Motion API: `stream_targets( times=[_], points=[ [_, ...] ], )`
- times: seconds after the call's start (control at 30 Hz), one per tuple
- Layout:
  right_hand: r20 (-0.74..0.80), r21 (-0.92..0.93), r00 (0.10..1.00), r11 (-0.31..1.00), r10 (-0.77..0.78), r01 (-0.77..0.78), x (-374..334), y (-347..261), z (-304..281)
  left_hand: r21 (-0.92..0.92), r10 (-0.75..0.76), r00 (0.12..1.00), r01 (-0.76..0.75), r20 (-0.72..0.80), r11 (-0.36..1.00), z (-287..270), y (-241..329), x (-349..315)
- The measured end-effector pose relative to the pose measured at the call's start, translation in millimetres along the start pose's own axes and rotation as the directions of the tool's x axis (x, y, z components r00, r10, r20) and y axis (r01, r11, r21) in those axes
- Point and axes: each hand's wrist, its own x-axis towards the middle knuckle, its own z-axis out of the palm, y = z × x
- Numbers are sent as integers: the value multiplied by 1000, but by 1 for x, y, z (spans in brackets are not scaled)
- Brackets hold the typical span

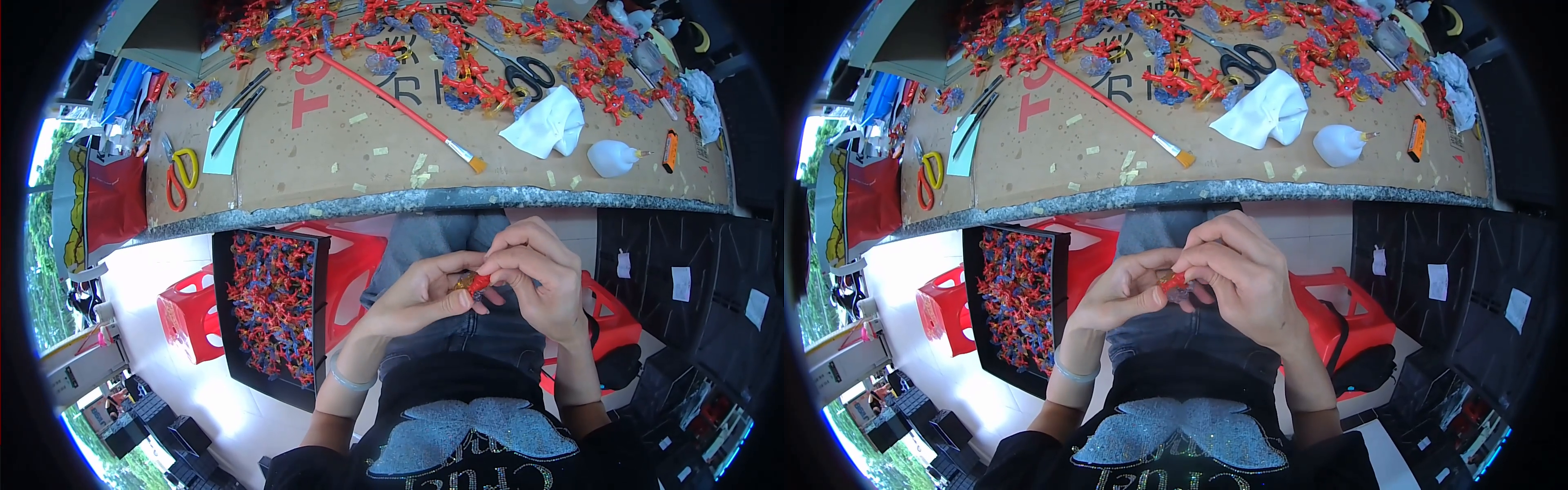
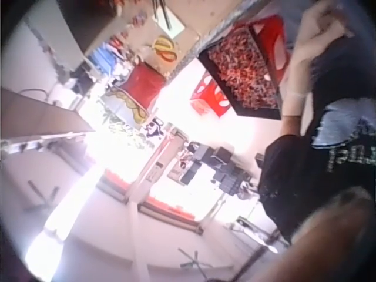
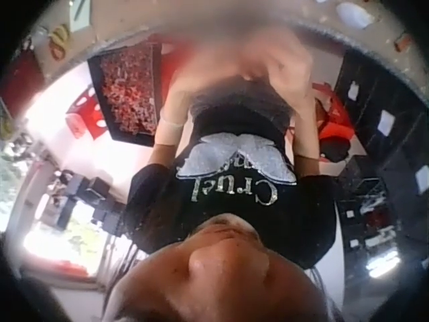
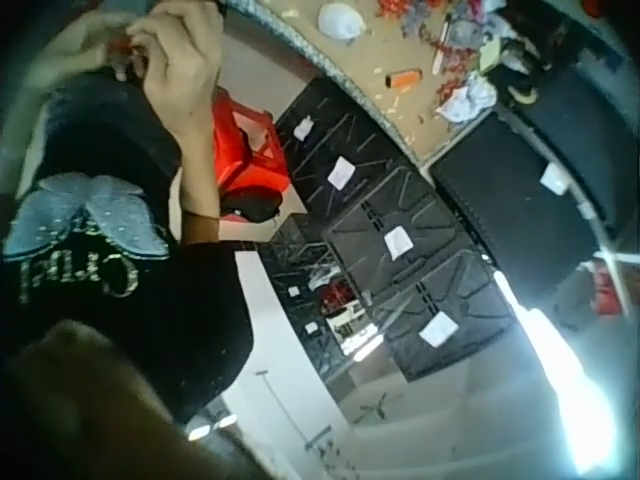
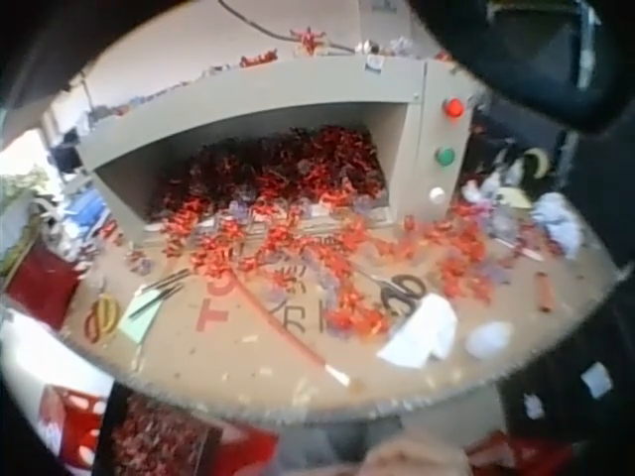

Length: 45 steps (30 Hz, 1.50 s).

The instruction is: The person assembles toy figurines by attaching components together by hand, applying adhesive using a squeeze bottle and a brush, and trimming pieces with a hand tool.

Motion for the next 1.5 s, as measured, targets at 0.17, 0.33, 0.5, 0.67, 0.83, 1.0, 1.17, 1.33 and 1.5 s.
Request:
stream_targets(
  times=[0.17, 0.33, 0.5, 0.67, 0.83, 1.0, 1.17, 1.33, 1.5],
  points=[
    [-63, 39, 998, 999, 15, -13, -4, -1, 3, 246, 122, 986, -90, -118, 965, 7, 8, -2],
    [-127, 22, 990, 997, -68, 72, -5, 0, 7, 309, 164, 978, -117, -131, 944, 12, 14, -2],
    [-168, -16, 980, 994, -107, 106, -7, -3, 9, 595, 342, 933, -213, -112, 775, 17, 11, -3],
    [-214, 59, 975, 996, -57, 71, -11, -6, 11, 825, 398, 915, -173, -67, 537, 32, 22, -2],
    [-264, 64, 962, 993, -75, 95, -13, -5, 14, 912, 503, 864, -197, -12, 360, 34, 20, -1],
    [-272, 65, 959, 993, -78, 99, -13, -5, 13, 892, 496, 864, -156, -84, 423, 37, 19, 0],
    [-272, 79, 960, 993, -64, 89, -15, -5, 13, 894, 494, 865, -152, -85, 421, 38, 18, 0],
    [-272, 74, 959, 992, -77, 101, -14, -5, 13, 896, 488, 869, -153, -80, 418, 38, 19, 0],
    [-273, 70, 959, 992, -83, 106, -14, -4, 13, 848, 561, 826, -252, -62, 465, 27, 16, -7]
  ],
)
